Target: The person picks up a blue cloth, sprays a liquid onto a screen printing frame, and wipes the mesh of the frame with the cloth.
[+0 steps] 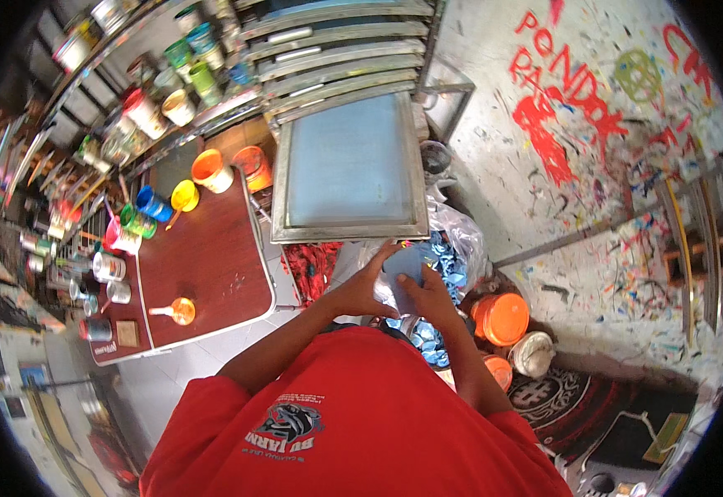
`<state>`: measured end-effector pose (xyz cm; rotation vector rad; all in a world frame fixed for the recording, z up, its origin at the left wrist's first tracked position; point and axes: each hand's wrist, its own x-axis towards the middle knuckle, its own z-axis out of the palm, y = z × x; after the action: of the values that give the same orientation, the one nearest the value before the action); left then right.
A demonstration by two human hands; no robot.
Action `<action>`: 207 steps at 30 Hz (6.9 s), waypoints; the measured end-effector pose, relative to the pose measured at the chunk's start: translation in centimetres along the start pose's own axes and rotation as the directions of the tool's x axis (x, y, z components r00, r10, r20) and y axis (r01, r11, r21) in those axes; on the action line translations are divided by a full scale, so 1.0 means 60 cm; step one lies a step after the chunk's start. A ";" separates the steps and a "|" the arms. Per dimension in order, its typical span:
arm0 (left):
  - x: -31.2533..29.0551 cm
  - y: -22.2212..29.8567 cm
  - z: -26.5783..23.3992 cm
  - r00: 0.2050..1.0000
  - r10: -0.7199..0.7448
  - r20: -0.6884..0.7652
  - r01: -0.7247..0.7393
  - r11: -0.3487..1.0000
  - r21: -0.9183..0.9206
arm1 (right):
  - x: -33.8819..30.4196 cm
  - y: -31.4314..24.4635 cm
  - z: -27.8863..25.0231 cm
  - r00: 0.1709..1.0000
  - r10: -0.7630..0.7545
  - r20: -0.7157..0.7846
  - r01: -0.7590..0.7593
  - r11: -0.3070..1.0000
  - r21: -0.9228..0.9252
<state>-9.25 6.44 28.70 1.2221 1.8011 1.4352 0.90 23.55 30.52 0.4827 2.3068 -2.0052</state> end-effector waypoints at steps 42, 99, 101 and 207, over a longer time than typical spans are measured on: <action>-0.318 -0.055 -0.144 0.795 -0.606 0.038 0.430 0.518 -0.740 | -0.041 -0.012 0.351 0.944 0.195 0.266 -0.246 0.954 0.170; -0.365 0.045 -0.032 0.311 -0.807 -0.502 0.872 0.453 -0.187 | -0.163 0.131 -0.208 0.823 0.278 -0.496 -0.274 0.958 0.083; -0.403 0.076 -0.040 0.441 -0.775 -0.452 0.824 0.549 -0.138 | -0.198 0.094 -0.210 0.830 0.317 -0.458 -0.360 0.933 -0.006; -0.936 0.048 -0.816 -0.048 0.282 -0.958 -0.040 0.958 0.284 | 0.098 -0.806 0.701 0.556 -0.754 0.349 0.747 0.270 -0.607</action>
<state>-23.66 -66.02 38.71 0.1333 2.7421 2.8481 -24.40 -21.61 68.79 -0.8634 3.3833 -0.9070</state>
